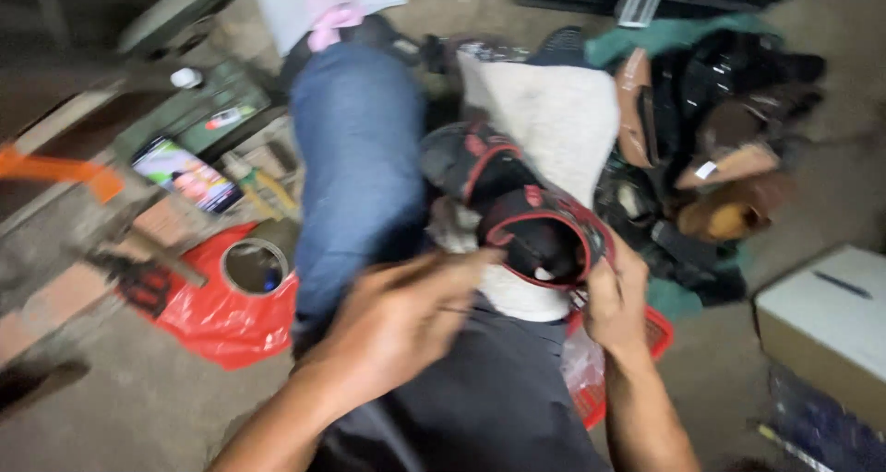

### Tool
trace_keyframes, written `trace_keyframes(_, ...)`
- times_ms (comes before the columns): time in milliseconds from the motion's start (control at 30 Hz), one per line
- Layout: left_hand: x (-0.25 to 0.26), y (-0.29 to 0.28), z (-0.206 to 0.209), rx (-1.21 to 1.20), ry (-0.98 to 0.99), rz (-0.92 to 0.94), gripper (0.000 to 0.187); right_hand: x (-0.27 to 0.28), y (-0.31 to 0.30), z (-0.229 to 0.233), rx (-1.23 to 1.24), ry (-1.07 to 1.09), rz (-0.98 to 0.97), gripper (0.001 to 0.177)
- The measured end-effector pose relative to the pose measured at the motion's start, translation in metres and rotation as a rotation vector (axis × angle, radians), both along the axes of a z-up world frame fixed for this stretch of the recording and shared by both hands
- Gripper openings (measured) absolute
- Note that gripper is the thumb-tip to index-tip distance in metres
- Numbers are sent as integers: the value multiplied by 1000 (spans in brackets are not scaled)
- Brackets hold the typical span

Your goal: The person is hand-sewing the strap of a sandal to repair it using a needle and thread.

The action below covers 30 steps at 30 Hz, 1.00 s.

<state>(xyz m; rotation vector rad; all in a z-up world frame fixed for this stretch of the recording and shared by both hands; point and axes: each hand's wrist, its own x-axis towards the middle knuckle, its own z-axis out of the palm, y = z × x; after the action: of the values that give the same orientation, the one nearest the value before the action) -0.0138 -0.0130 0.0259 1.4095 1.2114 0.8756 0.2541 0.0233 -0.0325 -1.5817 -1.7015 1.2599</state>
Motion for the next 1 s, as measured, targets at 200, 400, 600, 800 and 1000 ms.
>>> trace_keyframes(200,-24,-8,17,54,617,246,48,10,10,-17,-327,446,-293,37)
trace_keyframes(400,-12,-21,28,10,312,155,47,2,14,-19,-328,554,-246,45)
trace_keyframes(600,24,-4,26,160,455,-33,52,2,9,-15,-214,291,-131,37)
trace_keyframes(800,43,15,31,214,663,0,49,-2,7,-2,-191,245,-173,24)
trace_keyframes(1000,49,26,25,186,713,3,46,-8,13,12,-82,82,-107,27)
